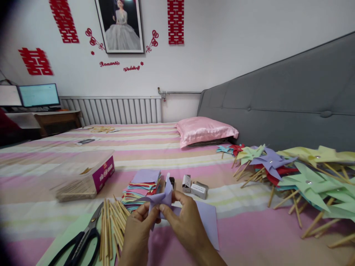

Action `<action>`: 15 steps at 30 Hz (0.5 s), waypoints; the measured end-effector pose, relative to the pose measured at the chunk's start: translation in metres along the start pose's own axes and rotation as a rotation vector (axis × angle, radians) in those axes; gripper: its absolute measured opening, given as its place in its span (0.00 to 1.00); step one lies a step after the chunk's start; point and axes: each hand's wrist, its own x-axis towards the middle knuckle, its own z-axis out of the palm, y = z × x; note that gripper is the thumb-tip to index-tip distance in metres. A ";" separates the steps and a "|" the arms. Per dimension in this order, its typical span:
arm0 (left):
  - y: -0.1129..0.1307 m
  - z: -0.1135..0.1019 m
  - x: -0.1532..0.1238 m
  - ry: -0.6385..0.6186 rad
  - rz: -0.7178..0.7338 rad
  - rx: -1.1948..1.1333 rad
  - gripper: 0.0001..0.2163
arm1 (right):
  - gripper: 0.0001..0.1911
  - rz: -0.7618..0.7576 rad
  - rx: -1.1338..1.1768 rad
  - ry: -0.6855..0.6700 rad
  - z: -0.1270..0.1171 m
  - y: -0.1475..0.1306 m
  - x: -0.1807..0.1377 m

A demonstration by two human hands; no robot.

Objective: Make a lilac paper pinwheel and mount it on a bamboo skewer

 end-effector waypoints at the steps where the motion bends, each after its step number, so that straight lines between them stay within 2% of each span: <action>1: -0.001 -0.001 0.000 -0.006 0.003 0.008 0.09 | 0.06 -0.007 0.010 -0.002 0.000 0.001 0.001; 15: -0.005 0.000 -0.001 -0.006 -0.011 -0.007 0.11 | 0.08 -0.001 0.096 -0.044 -0.002 0.010 0.003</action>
